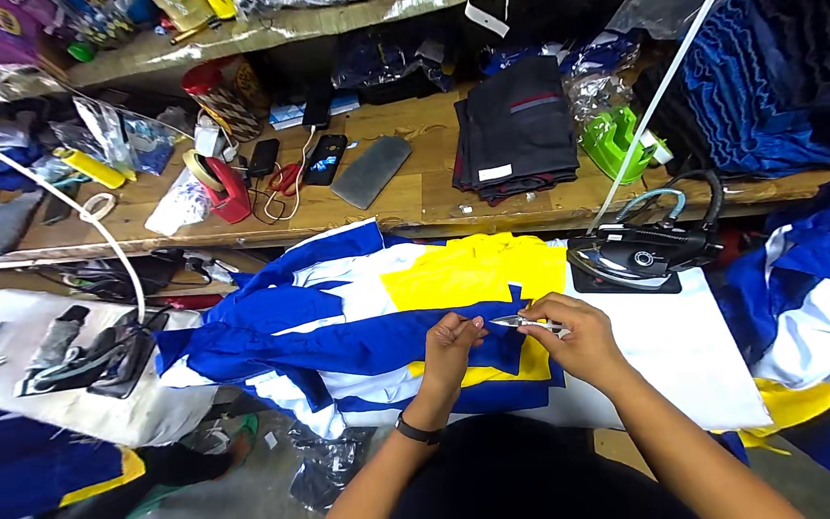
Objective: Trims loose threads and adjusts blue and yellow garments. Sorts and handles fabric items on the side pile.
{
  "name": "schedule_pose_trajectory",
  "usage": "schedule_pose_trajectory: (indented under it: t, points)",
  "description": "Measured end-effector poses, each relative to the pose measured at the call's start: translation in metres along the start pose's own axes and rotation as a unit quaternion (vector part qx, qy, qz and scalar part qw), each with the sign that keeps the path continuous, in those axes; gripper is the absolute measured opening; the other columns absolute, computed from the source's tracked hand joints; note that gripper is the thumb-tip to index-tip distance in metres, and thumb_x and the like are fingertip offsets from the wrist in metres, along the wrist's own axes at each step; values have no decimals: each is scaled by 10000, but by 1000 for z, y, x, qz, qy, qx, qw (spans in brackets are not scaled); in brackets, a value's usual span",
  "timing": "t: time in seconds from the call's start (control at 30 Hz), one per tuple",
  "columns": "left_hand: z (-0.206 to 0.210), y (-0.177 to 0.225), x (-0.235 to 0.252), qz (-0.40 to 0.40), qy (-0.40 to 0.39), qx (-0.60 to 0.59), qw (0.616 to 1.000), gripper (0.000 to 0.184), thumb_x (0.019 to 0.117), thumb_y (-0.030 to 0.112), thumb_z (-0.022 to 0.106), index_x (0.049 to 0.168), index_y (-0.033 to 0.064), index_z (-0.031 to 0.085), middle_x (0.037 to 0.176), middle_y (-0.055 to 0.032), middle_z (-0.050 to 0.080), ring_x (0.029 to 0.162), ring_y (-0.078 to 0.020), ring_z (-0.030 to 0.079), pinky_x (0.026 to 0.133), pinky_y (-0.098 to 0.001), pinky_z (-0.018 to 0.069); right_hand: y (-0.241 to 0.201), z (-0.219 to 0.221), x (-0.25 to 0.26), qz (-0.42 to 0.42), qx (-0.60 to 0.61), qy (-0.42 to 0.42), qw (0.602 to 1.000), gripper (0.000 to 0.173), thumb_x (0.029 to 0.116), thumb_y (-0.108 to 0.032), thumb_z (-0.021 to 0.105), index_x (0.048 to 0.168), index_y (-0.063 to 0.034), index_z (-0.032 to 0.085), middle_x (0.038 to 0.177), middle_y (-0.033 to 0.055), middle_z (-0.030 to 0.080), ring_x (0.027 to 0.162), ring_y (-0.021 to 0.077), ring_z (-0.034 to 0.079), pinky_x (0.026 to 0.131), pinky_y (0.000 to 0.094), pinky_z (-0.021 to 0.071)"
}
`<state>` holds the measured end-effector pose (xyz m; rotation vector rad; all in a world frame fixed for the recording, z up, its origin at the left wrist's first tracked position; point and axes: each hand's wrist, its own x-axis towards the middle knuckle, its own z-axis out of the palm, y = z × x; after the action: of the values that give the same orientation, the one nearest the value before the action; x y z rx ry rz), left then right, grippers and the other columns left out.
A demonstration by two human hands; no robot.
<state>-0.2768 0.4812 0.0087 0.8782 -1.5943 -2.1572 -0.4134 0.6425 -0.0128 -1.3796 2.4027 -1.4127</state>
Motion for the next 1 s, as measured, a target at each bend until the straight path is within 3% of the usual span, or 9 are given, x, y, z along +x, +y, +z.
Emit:
schedule_pose_trajectory:
  t: [0.13,0.23,0.3,0.5,0.77,1.0]
  points:
    - [-5,0,-2,6,-7,-3,1000,130,995,-20,562,888,23,623,784,-11,700,749,-75,689,749,-251,585,2,-17,10,60,57,-52,995,292,900,-353,743,1090,-134,774,1022,-22,724,864,45,622,747,259,507]
    - [-10,0,-3,18,-23,32,999,147,978,-28,557,855,41,600,686,19,667,638,-52,652,651,-213,553,2,-23,18,68,50,-98,992,299,883,-343,766,1094,-132,771,1023,-16,718,881,76,627,757,310,509]
    - [-14,-1,-5,24,-40,48,998,99,966,-43,552,917,24,605,680,28,657,631,-52,644,654,-216,552,3,-21,21,73,52,-138,986,295,886,-333,773,1102,-133,770,1028,-10,721,878,95,628,765,345,510]
    - [-26,-7,-7,69,-71,104,990,89,943,-37,551,911,42,577,654,64,583,631,-37,606,673,-218,537,0,-15,26,112,70,-210,969,276,875,-304,786,1089,-131,763,1058,-12,722,926,91,654,804,342,534]
    - [-34,-8,-3,113,-103,215,965,70,937,49,538,888,72,583,658,88,529,588,1,514,591,-194,454,3,-15,31,42,62,-262,962,253,889,-296,779,1083,-135,773,1036,-6,725,924,105,652,825,363,530]
    - [-37,-6,-3,126,-115,232,958,73,940,63,536,896,70,594,668,89,528,594,10,508,588,-183,447,5,-17,37,21,60,-261,963,245,892,-300,777,1086,-151,781,1026,-25,723,930,99,652,834,375,531]
